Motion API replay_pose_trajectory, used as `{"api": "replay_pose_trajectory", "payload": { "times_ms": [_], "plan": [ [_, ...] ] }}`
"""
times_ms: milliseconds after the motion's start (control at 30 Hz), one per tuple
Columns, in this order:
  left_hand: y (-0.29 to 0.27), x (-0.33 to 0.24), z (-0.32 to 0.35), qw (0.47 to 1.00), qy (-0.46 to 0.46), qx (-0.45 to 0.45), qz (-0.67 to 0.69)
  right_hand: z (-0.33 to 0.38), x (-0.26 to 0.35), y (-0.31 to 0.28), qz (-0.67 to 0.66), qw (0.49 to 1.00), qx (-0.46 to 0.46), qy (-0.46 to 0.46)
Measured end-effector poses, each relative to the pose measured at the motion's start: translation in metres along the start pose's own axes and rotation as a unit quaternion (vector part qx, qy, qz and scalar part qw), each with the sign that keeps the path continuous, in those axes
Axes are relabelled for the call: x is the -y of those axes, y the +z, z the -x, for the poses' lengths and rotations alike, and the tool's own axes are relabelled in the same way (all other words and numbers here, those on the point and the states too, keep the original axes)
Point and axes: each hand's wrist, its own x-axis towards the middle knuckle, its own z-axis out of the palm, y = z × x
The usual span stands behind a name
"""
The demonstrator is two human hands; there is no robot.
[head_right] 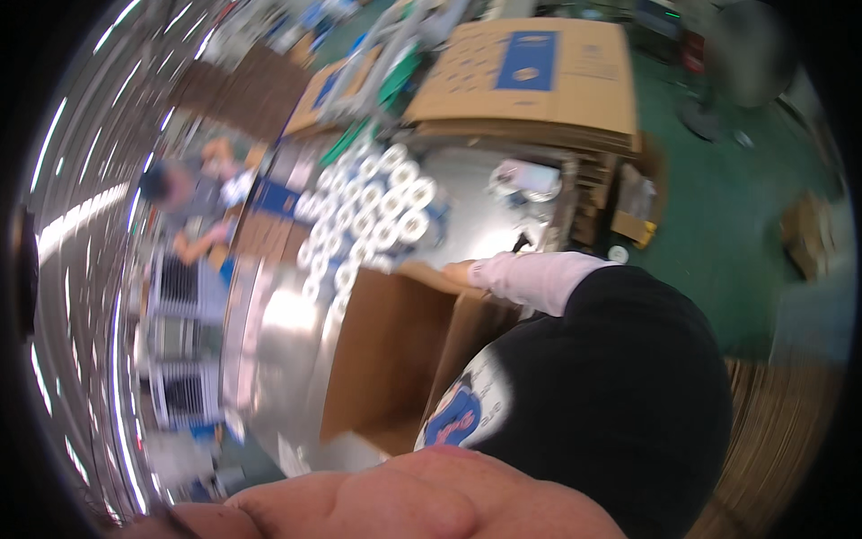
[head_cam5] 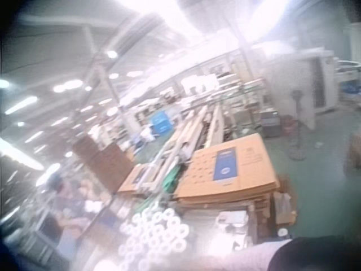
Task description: The person picks up cardboard boxes from a stack, opens them, and fills them with two layers of white rolls from a table before moving the boxes to the side.
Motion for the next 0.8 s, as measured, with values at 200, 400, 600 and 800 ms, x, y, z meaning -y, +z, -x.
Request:
{"api": "replay_pose_trajectory", "payload": {
  "times_ms": [200, 400, 600, 800],
  "plan": [
    [0.012, 0.042, -0.01, 0.962, 0.041, -0.08, 0.257, -0.026, 0.049, -0.082, 0.119, 0.908, -0.196, -0.349],
    [0.029, -0.104, 0.002, 0.959, -0.051, -0.155, 0.233, -0.032, 0.114, -0.076, -0.099, 0.952, -0.135, -0.256],
    [0.011, -0.093, -0.039, 0.99, -0.119, 0.064, 0.026, -0.042, 0.133, -0.078, 0.058, 0.983, -0.092, -0.149],
    [0.046, -0.076, -0.085, 0.919, -0.198, 0.287, -0.183, 0.006, 0.149, -0.051, 0.299, 0.842, -0.297, -0.338]
  ]
}}
